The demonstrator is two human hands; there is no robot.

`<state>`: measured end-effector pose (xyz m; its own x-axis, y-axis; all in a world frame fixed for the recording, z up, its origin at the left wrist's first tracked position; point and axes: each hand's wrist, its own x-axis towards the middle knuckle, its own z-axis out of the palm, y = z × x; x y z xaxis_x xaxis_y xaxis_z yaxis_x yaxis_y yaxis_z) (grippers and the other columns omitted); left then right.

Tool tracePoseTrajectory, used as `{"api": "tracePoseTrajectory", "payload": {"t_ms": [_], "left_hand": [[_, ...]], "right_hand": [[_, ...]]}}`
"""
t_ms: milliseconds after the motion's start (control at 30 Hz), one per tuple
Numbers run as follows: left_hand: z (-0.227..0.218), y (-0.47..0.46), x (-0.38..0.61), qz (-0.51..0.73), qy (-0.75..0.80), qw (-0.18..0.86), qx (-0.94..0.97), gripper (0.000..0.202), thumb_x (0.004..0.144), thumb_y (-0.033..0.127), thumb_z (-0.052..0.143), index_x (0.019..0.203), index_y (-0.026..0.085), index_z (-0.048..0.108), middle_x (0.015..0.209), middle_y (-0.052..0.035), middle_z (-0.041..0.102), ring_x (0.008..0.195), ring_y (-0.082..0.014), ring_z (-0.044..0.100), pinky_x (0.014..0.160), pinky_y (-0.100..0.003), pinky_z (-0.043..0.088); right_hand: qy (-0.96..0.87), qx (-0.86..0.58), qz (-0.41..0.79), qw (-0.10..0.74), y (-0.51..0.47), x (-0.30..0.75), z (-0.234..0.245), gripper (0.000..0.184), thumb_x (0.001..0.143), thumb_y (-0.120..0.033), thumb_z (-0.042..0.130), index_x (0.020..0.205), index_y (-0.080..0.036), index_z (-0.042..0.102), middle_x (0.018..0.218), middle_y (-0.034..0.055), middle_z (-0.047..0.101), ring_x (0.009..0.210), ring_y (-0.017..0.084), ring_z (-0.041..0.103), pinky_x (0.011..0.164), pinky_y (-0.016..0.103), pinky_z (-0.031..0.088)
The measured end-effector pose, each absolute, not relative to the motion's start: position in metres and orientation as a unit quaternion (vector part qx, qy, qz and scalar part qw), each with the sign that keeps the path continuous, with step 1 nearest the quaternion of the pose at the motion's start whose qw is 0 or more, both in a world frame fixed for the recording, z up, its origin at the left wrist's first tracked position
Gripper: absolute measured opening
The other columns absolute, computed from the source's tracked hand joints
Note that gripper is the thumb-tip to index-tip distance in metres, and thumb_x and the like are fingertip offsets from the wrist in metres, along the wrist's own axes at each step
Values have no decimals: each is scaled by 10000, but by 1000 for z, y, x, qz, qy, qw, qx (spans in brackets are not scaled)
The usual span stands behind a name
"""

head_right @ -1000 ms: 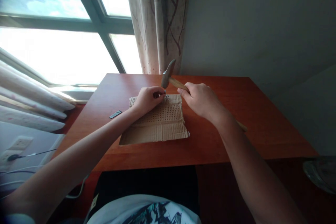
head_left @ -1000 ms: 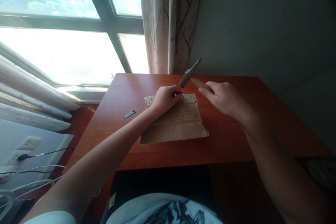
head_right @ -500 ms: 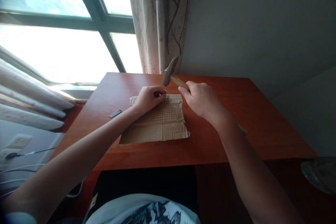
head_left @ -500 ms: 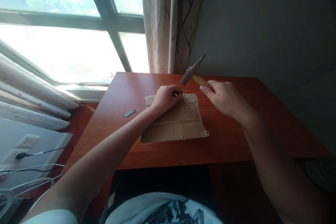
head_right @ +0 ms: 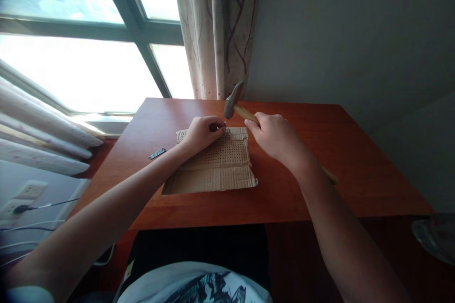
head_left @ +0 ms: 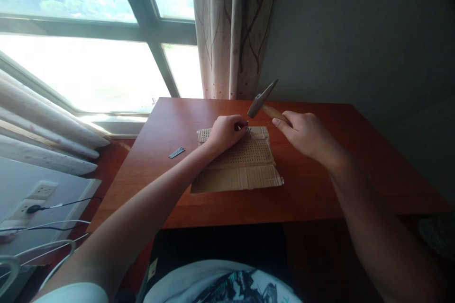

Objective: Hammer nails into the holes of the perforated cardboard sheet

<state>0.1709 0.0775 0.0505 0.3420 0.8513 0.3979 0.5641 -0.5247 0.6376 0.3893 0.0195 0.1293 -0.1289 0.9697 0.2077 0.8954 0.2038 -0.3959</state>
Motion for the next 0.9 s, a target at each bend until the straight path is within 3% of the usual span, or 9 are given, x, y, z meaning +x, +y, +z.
{"api": "tracePoseTrajectory", "payload": {"t_ms": [133,300,600,900], "left_hand": [[49,78,171,363,449,197,792,112,825,203,650,833,193,762,788,-37,761,669,-150,644,635,-264,476],[50,79,171,356,452,199,793,97,816,198,667,830,190,763,777,-33,761,666,-159,653,639,-274,473],[51,78,171,355,448,202,795,111,819,193,653,844,194,761,786,-26,758,661,-146,640,625,-257,463],[51,78,171,341,452,196,800,129,831,182,640,859,176,766,806,-34,765,658,-132,630,616,-242,437]], "right_hand": [[-744,-616,81,245,16,385,133,406,959,-393,543,639,-238,347,548,-20,409,511,144,325,578,340,179],[-745,-632,98,188,16,383,123,365,957,-400,544,664,-235,404,571,-5,462,529,151,362,571,338,173],[-745,-627,89,210,15,383,125,384,970,-418,522,667,-231,378,574,-9,440,530,145,347,575,333,186],[-752,-640,81,135,19,385,121,340,981,-440,460,719,-224,444,632,13,509,573,152,394,575,317,210]]}}
